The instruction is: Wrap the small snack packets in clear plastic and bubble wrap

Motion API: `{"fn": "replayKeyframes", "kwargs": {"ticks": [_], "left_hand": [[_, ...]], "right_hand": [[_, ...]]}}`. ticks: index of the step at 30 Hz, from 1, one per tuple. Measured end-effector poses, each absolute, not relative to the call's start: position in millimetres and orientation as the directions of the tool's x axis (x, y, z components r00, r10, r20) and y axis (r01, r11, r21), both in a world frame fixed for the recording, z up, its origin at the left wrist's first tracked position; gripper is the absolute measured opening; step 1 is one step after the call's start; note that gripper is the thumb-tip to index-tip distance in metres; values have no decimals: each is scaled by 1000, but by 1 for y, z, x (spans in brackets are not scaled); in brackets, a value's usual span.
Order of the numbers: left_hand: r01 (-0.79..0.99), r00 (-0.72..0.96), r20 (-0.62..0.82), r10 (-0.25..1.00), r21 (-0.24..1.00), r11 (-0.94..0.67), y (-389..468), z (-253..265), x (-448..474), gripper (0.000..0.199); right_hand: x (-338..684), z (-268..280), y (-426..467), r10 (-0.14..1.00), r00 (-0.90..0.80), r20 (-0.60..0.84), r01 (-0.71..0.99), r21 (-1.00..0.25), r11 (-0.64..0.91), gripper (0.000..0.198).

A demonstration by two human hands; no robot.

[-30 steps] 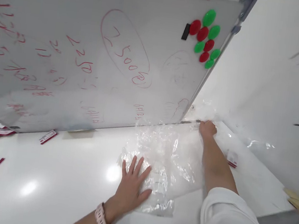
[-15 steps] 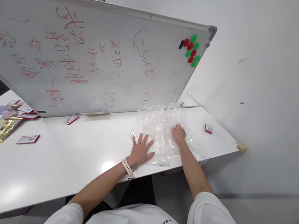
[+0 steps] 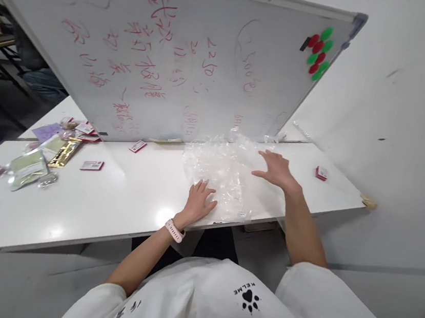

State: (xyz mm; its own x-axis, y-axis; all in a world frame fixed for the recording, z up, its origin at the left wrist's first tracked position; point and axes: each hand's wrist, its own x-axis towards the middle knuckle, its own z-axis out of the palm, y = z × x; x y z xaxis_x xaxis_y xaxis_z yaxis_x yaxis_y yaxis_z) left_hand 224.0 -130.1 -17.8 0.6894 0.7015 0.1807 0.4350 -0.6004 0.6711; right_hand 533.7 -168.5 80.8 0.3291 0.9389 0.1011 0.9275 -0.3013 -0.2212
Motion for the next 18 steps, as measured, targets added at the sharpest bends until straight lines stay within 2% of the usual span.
{"fn": "replayKeyframes", "kwargs": {"ticks": [3,5,7,9,12,14,16,18], "left_hand": [[383,541,209,815,801,-460,-132,-11,192,18],[358,363,237,901,857,-369,-131,-4,177,18],[374,228,315,921,845,-382,-126,4,170,25],[439,269,413,870,752,-492,-118,13,173,38],[498,489,440,753,567,-656,-97,20,193,50],[509,550,420,722,517,-689,-81,21,208,35],[511,529,418,738,538,-671,-68,20,217,13],[496,457,435,776,599,-628,-61,21,215,11]], "right_hand": [[481,78,-206,885,325,335,936,-248,-250,54],[434,57,-227,915,243,323,946,-287,-150,49],[397,28,-242,970,56,237,958,-287,15,49],[382,-1,-249,990,-37,134,957,-279,73,52],[403,-28,-245,999,-7,41,963,-267,18,52],[433,-36,-238,1000,16,26,964,-265,-8,48],[462,-37,-232,999,45,16,962,-270,-40,45],[484,-34,-229,996,86,-2,952,-293,-83,43]]}}
